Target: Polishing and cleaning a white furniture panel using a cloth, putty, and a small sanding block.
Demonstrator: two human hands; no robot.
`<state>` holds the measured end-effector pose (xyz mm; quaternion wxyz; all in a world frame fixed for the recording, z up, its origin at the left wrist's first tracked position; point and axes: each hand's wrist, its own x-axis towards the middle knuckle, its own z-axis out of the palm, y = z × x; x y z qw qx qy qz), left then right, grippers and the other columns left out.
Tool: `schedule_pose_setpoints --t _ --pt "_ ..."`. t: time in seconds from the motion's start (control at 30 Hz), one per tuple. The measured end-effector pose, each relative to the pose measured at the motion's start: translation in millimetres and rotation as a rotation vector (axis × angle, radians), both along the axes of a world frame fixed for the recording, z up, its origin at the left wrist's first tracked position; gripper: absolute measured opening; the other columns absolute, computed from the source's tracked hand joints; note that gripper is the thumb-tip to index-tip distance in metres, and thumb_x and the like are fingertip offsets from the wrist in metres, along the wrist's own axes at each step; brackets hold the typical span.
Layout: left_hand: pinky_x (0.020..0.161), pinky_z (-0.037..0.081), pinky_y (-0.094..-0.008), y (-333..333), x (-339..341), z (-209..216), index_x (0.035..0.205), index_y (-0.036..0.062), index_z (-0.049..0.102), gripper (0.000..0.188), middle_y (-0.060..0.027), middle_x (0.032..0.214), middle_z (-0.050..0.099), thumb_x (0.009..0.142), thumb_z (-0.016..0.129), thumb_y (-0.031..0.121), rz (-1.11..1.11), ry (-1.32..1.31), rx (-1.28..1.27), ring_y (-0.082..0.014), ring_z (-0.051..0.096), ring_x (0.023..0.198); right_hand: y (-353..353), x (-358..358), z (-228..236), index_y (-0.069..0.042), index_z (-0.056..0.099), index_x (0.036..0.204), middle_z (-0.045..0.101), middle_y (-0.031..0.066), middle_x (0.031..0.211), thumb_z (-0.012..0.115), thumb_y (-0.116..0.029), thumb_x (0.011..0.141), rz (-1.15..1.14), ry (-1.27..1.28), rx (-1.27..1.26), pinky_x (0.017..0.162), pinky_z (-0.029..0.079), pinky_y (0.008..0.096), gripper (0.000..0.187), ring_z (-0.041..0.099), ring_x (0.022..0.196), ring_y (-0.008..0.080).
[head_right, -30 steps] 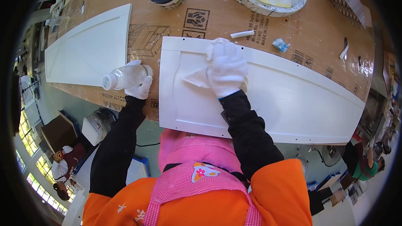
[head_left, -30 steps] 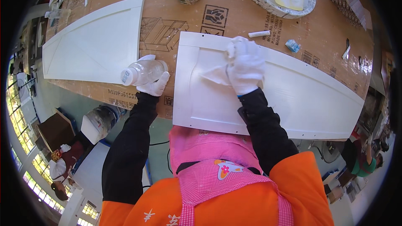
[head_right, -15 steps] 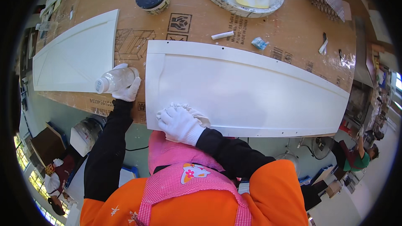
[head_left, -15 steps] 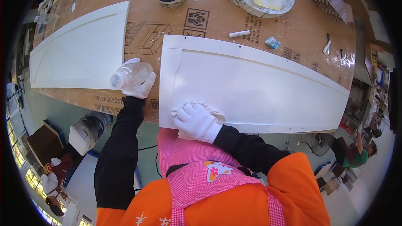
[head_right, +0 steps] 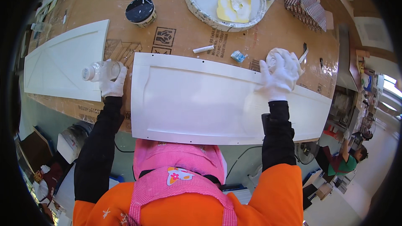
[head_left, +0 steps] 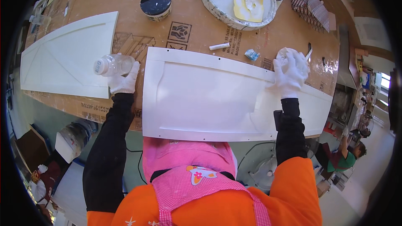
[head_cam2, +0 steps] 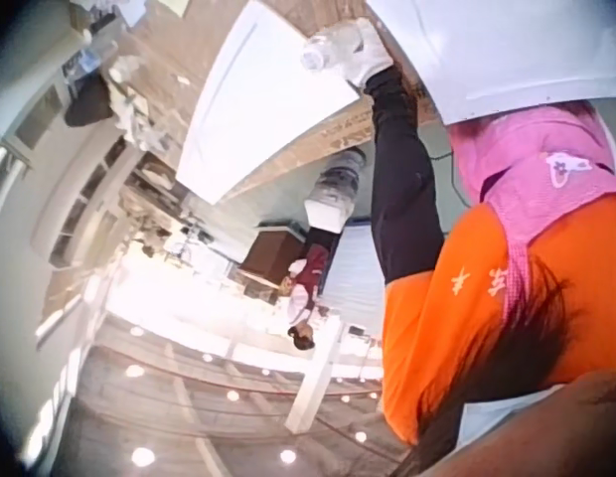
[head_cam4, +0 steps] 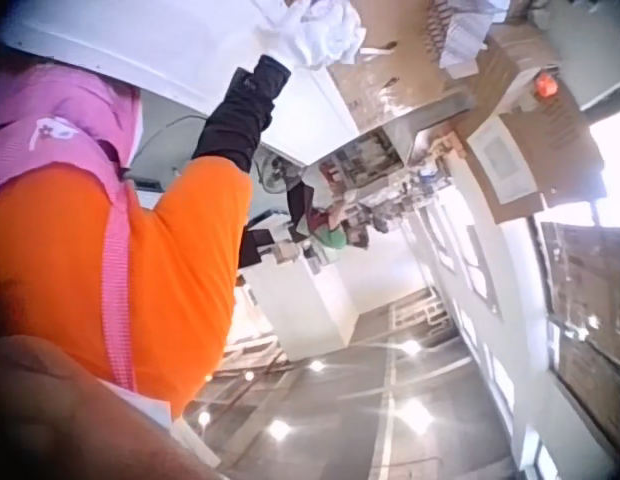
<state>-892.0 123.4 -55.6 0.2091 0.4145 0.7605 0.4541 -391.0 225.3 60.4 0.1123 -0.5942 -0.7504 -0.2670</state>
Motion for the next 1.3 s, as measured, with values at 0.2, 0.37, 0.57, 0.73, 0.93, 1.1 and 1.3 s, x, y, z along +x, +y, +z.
schedule_pose_setpoints --t 0.2,0.37,0.57,0.73,0.93,1.1,1.3 --pt "0.106 0.048 -0.0382 23.2 -1.7 -11.7 0.13 0.0024 0.062 0.067 -0.0141 0.127 0.064 0.074 0.091 0.025 0.134 0.186 -0.087 -0.0268 0.061 0.119 21.0 -41.2 -45.5 -0.01 0.065 0.122 0.067 0.0079 0.116 0.081 -0.015 0.081 0.041 0.57 -0.713 0.099 0.049 0.0389 0.044 0.063 0.112 0.0264" --pt "0.109 0.045 -0.04 19.6 -1.3 -13.4 0.13 0.0029 0.062 0.072 -0.0155 0.13 0.064 0.074 0.09 0.038 0.162 0.249 -0.198 -0.029 0.06 0.123 15.2 -52.5 -35.6 -0.004 0.06 0.13 0.066 0.0044 0.125 0.065 0.003 0.092 0.032 1.542 -0.968 0.094 0.053 0.0283 0.04 0.064 0.112 0.0127" --pt "0.112 0.044 -0.0386 22.2 4.0 -13.9 0.138 0.004 0.058 0.083 -0.0194 0.137 0.061 0.076 0.085 0.051 0.128 0.273 -0.298 -0.0319 0.057 0.13 43.9 -59.6 -24.2 -0.001 0.056 0.135 0.064 0.009 0.131 0.06 0.002 0.096 0.103 1.708 -0.889 0.094 0.056 0.0329 0.04 0.065 0.114 0.0179" --pt "0.101 0.052 -0.0405 22.8 1.4 -25.0 0.131 -0.001 0.057 0.086 -0.0168 0.128 0.065 0.065 0.095 0.038 0.197 0.302 -0.171 -0.0308 0.065 0.116 97.4 -46.2 -23.7 -0.003 0.056 0.138 0.065 0.0085 0.124 0.062 -0.011 0.096 0.154 1.563 -0.917 0.082 0.054 0.0273 0.044 0.064 0.111 0.0164" --pt "0.109 0.047 -0.0384 16.9 -1.7 -20.7 0.137 0.002 0.057 0.08 -0.014 0.136 0.062 0.07 0.093 0.028 0.162 0.139 -0.165 -0.0263 0.059 0.124 158.6 -66.4 -13.2 -0.004 0.058 0.136 0.067 0.02 0.117 0.07 -0.018 0.09 -0.039 0.709 -0.523 0.093 0.053 0.0426 0.05 0.067 0.104 0.0322" --pt "0.107 0.048 -0.039 28.3 11.3 -4.5 0.132 0.0027 0.058 0.073 -0.0125 0.129 0.063 0.072 0.091 0.025 0.177 0.106 -0.183 -0.0267 0.061 0.119 199.7 -62.0 -22.4 -0.004 0.067 0.12 0.069 0.0153 0.113 0.079 -0.018 0.082 -0.035 0.664 -0.681 0.094 0.053 0.0388 0.042 0.068 0.103 0.0292" --pt "0.106 0.048 -0.0399 26.2 8.6 -5.4 0.133 0.0037 0.055 0.074 -0.0123 0.128 0.062 0.072 0.092 0.024 0.135 0.148 -0.195 -0.0261 0.06 0.118 209.1 -73.8 -36.8 -0.012 0.071 0.117 0.069 0.0138 0.111 0.081 -0.022 0.079 0.086 0.486 -0.508 0.092 0.053 0.0402 0.041 0.067 0.104 0.0321"
